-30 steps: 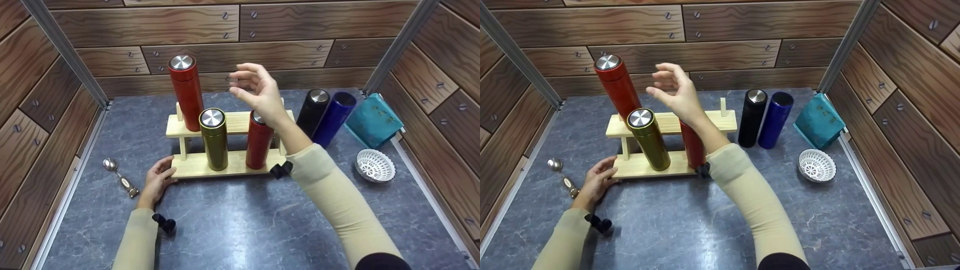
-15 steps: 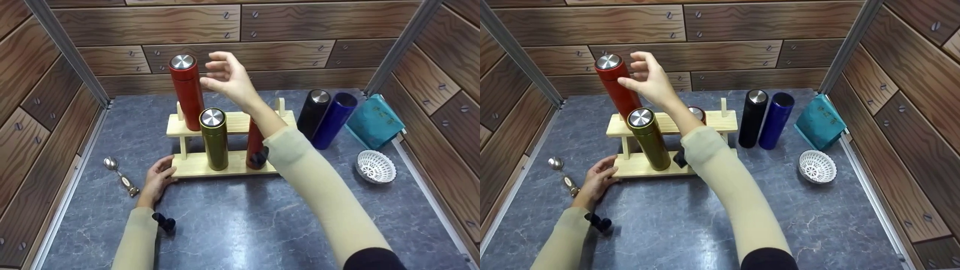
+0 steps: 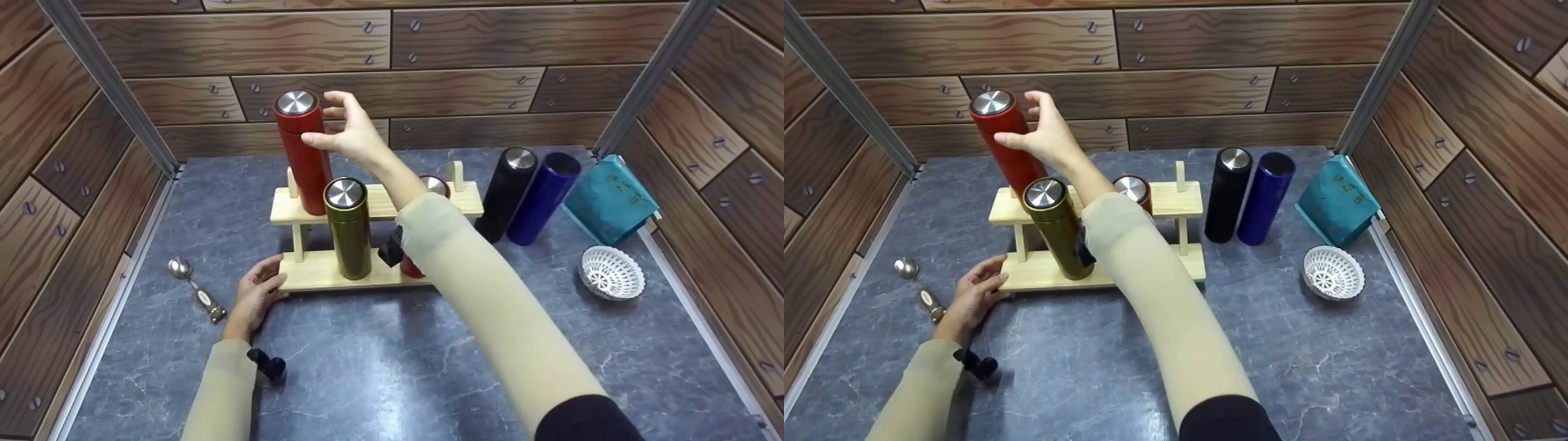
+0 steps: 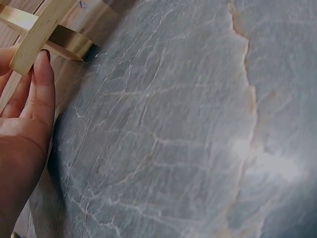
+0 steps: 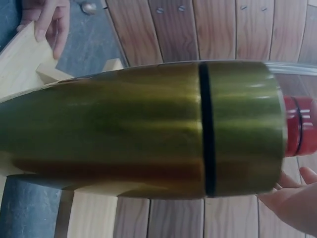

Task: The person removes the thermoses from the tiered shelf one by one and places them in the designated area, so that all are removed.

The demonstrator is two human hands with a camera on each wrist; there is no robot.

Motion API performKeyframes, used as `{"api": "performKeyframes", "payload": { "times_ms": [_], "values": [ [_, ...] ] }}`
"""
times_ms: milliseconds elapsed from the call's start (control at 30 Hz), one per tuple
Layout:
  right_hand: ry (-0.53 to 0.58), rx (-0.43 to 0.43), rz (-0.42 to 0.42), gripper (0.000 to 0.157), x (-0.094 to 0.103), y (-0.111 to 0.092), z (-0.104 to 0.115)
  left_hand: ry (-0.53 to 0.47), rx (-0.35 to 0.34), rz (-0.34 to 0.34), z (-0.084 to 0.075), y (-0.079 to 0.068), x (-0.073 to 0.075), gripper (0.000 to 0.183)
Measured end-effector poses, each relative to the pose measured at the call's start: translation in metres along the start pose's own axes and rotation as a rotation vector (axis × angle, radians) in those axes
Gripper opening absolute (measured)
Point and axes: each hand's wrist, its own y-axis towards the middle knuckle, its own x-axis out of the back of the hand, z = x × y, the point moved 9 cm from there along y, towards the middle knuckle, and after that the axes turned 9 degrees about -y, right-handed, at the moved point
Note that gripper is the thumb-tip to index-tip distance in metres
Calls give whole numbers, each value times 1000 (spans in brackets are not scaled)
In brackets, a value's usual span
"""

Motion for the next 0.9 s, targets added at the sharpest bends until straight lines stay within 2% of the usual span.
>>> {"api": "performKeyframes", "payload": {
  "times_ms": [333,500,700,900],
  "values": [
    [42,-25,13,78,-11,11,-10,7,-10,-9,1,1,2,51],
    [18,-14,5,82,-16,14,-11,36,6,-8,3,1,3,54],
    [-49,19,22,88,-26,15,-9,23,-7,-13,0,-1,4,51],
    [-33,31,11,85,-26,15,-11,6,-14,6,0,-1,1,50]
  ]
}}
